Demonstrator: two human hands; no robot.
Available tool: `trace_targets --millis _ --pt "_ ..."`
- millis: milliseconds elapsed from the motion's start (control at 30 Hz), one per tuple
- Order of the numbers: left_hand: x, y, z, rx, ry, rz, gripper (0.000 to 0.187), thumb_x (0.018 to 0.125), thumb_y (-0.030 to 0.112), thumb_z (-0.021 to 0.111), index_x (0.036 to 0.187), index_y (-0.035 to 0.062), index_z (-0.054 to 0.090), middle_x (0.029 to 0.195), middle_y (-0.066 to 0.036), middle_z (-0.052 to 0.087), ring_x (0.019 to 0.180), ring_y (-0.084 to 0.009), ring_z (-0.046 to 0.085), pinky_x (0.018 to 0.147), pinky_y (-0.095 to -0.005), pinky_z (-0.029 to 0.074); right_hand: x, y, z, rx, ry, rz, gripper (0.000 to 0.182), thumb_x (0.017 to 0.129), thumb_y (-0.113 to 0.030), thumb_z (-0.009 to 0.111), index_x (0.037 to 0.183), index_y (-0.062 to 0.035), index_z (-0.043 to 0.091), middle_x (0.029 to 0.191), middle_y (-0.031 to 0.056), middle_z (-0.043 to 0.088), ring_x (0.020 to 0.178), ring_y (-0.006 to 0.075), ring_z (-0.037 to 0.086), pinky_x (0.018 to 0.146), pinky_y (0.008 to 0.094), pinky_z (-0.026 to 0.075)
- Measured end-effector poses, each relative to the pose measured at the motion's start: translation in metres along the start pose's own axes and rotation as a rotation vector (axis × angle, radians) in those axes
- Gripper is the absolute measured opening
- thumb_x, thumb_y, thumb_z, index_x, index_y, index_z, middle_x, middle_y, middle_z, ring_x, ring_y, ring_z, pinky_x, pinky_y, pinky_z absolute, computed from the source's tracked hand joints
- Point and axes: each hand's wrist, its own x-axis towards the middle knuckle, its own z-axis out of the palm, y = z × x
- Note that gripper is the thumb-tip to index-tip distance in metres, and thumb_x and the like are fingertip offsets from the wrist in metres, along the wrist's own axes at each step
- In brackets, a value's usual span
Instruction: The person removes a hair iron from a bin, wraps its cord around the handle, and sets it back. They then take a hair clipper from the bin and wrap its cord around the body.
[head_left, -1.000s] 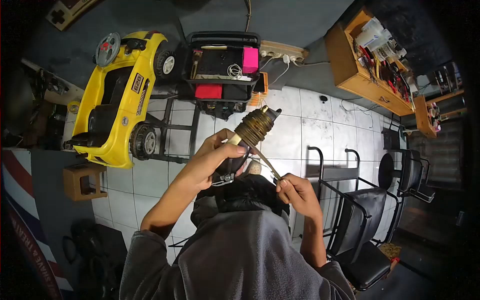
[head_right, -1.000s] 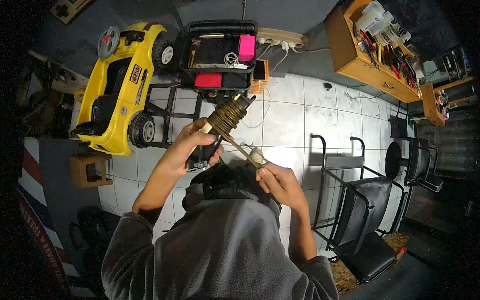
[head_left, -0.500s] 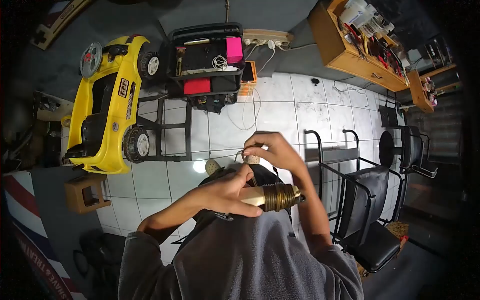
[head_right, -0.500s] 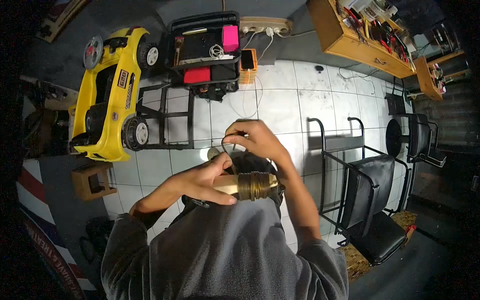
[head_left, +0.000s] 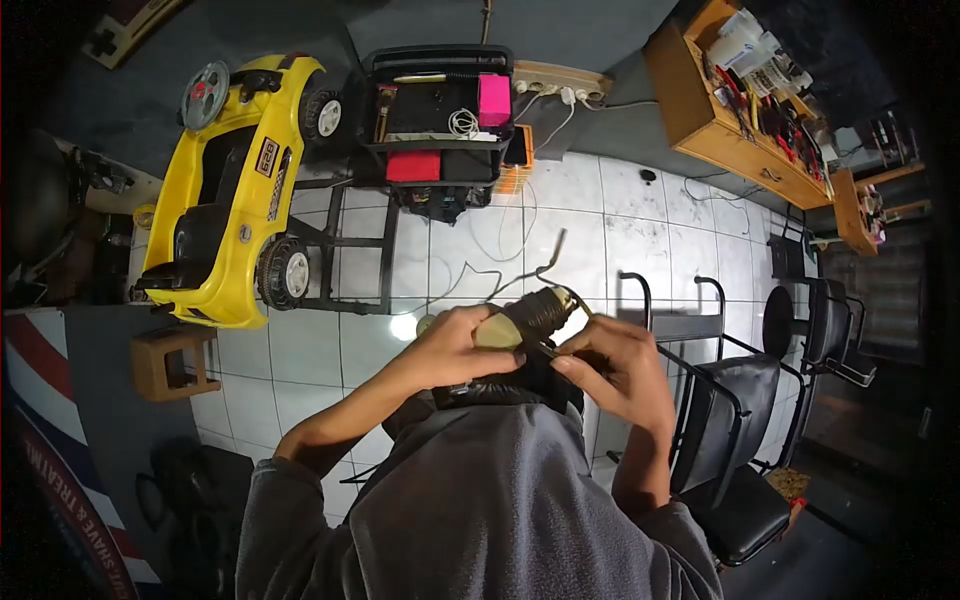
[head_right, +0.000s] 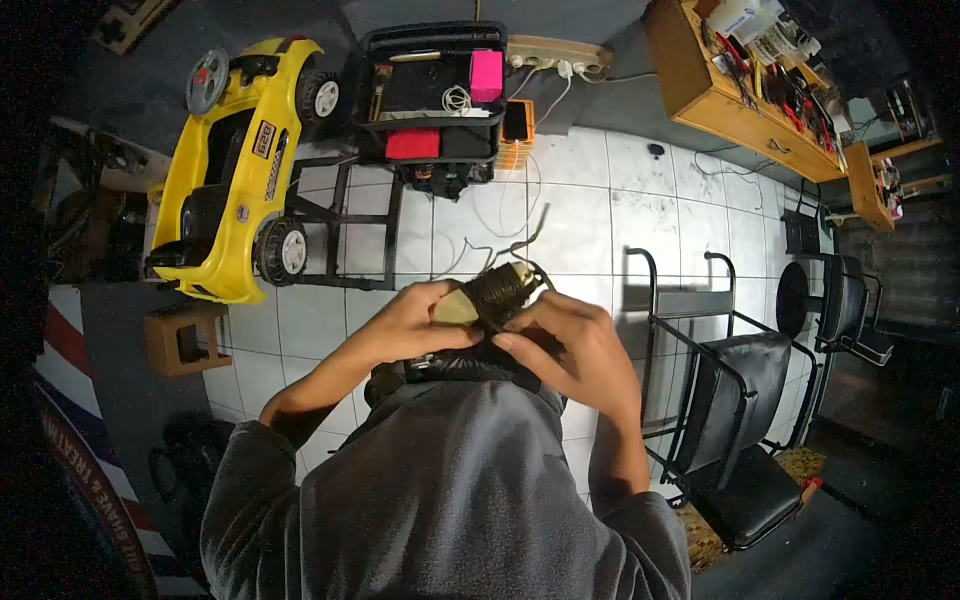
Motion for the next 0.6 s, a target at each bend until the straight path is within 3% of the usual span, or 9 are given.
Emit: trace_targets --millis 33,67,167,233,300,333,433,467,600 --pt "-0.001 0.0 -0.001 -0.001 0.004 -0.001 0.045 0.07 0.027 0.078 0.1 -0.0023 0.061 0.082 -0.01 0.067 0.073 -0.0153 0.064 0.066 -0.0296 0.049 -0.004 0.005 0.003 -0.026 -0.004 0.042 0.017 0.086 -0.013 0.065 0.084 0.004 0.065 0.074 0.0147 0.061 0.065 0.028 0.062 0.059 0.0348 0.048" --pt "-0.002 0.01 -0.004 0.081 0.065 -0.003 0.041 0.072 0.022 0.077 0.101 -0.0013 0.06 0.082 -0.008 0.066 0.074 -0.0131 0.061 0.067 -0.0281 0.049 -0.008 0.011 0.005 0.03 -0.11 0.259 0.018 0.088 -0.015 0.063 0.088 0.0031 0.066 0.073 0.0159 0.061 0.067 0.0287 0.063 0.06 0.0357 0.048" --pt "0.003 0.024 -0.009 0.352 0.215 0.011 0.044 0.072 0.022 0.078 0.105 -0.0001 0.059 0.084 -0.01 0.066 0.075 -0.0149 0.063 0.068 -0.0296 0.049 -0.018 0.038 0.023 0.031 -0.159 0.12 0.022 0.094 -0.015 0.056 0.092 0.0028 0.068 0.069 0.0106 0.062 0.058 0.0187 0.062 0.056 0.0303 0.049" --pt "0.005 0.026 -0.013 0.432 0.398 0.206 0.047 0.071 0.024 0.078 0.106 0.0006 0.058 0.084 -0.014 0.067 0.077 -0.0187 0.066 0.07 -0.032 0.05 -0.019 0.042 0.033 0.017 -0.152 0.111 0.018 0.092 -0.014 0.06 0.093 0.0025 0.068 0.072 0.0108 0.063 0.062 0.0198 0.064 0.058 0.0306 0.05" --pt "0.005 0.028 -0.016 0.421 0.364 0.137 0.053 0.07 0.021 0.078 0.112 -0.0008 0.053 0.089 -0.015 0.068 0.082 -0.0195 0.067 0.073 -0.0321 0.051 -0.018 0.037 0.041 -0.01 -0.005 0.097 0.015 0.087 -0.01 0.066 0.094 0.0031 0.067 0.075 0.0103 0.063 0.06 0.0208 0.062 0.058 0.0306 0.05" --pt "0.006 0.026 -0.016 0.348 0.395 0.126 0.057 0.069 0.02 0.079 0.114 -0.002 0.05 0.091 -0.015 0.067 0.083 -0.0195 0.066 0.074 -0.0315 0.051 -0.017 0.035 0.044 -0.069 0.089 0.024 0.014 0.079 -0.002 0.072 0.09 0.0034 0.067 0.074 0.01 0.059 0.058 0.0204 0.06 0.055 0.0295 0.049" --pt "0.008 0.025 -0.019 0.184 0.397 0.01 0.064 0.068 0.017 0.081 0.117 -0.0038 0.044 0.095 -0.012 0.065 0.084 -0.0169 0.063 0.075 -0.0292 0.05 -0.02 0.038 0.045 -0.187 0.314 -0.101 0.019 0.072 -0.001 0.075 0.088 -0.0008 0.067 0.073 0.0107 0.055 0.059 0.026 0.056 0.053 0.0341 0.046" --pt "0.009 0.022 -0.019 0.076 0.335 -0.01 0.059 0.07 0.015 0.08 0.114 -0.0028 0.046 0.094 -0.011 0.064 0.084 -0.0146 0.062 0.074 -0.0279 0.05 -0.017 0.037 0.043 -0.258 0.376 -0.157 0.023 0.067 0.002 0.077 0.087 -0.0003 0.066 0.069 0.0086 0.051 0.057 0.0224 0.054 0.05 0.0326 0.045" --pt "0.014 0.019 -0.018 -0.192 0.25 0.104 0.046 0.074 0.007 0.078 0.108 -0.0011 0.048 0.09 -0.006 0.061 0.083 -0.0095 0.059 0.07 -0.0239 0.049 -0.015 0.037 0.045 -0.157 0.423 -0.071 0.019 0.071 -0.001 0.076 0.086 0.0007 0.066 0.07 0.0083 0.053 0.058 0.0194 0.056 0.05 0.0305 0.045"
